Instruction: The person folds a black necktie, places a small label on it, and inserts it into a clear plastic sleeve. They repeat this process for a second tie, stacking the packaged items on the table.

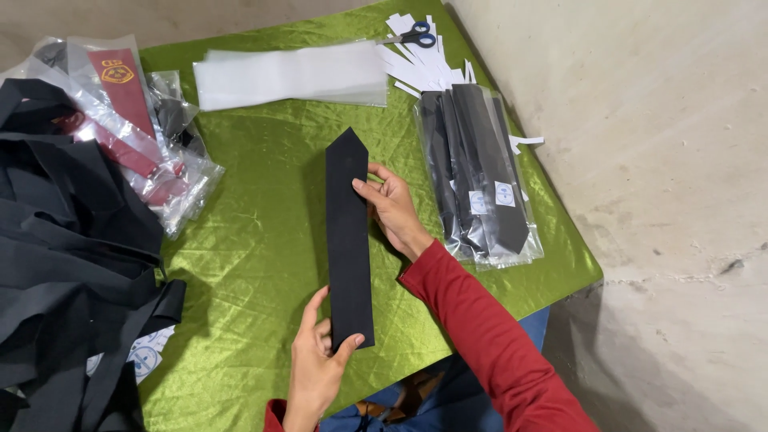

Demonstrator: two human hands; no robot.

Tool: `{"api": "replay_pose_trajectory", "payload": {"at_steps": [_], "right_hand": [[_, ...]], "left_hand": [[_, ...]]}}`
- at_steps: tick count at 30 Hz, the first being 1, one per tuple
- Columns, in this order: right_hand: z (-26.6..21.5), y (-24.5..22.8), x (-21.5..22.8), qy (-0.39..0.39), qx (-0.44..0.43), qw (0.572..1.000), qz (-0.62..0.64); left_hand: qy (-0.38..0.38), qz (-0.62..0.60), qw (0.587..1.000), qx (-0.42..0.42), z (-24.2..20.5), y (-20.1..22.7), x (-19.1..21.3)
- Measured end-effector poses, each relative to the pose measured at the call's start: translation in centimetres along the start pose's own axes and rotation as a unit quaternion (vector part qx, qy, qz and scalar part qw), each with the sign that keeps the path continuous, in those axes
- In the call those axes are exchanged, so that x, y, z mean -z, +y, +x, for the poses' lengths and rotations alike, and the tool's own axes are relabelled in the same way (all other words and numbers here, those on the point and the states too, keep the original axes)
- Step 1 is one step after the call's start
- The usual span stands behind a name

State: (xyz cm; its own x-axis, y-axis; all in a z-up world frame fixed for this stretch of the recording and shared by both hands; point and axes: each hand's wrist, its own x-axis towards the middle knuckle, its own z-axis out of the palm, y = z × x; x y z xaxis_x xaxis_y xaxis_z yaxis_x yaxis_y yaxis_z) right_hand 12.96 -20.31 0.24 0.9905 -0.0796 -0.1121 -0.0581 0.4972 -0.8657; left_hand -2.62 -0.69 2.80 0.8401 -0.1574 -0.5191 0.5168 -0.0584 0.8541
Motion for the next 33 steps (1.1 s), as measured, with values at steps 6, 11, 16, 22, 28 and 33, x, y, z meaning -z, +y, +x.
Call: {"api": "replay_pose_trajectory", "payload": {"at_steps": [6,11,16,22,28,33], "right_hand": [[0.1,0.0,-0.2,0.003,0.019,0.999,-0.033],[0.1,-0.1,-0.1,0.004,0.031,0.998,-0.055],[0.1,-0.8,-0.3,0.024,0.03,0.998,-0.053],[1.2,0.2,0.9,0.045,0.072,0.993,-0.084],[2.2,0.4,1.7,0.054,0.095,0.989,-0.1],[2.3,0.3,1.6,0.073,0.099,0.981,-0.152]], "left_hand": [[-0.001,0.008,1.0,0.0,-0.5,-0.4,-0.1],[0.012,-0.005,0.999,0.038,-1.0,0.0,-0.3],[0.0,-0.024,1.0,-0.013,-1.0,-0.9,-0.1],[0.012,-0.033,0.999,0.01,-1.8,0.0,0.1],[0.05,-0.035,0.998,0.006,-1.6,-1.2,0.6],[0.101,-0.018,0.994,-0.039,-0.6,-4.5,1.1]]}}
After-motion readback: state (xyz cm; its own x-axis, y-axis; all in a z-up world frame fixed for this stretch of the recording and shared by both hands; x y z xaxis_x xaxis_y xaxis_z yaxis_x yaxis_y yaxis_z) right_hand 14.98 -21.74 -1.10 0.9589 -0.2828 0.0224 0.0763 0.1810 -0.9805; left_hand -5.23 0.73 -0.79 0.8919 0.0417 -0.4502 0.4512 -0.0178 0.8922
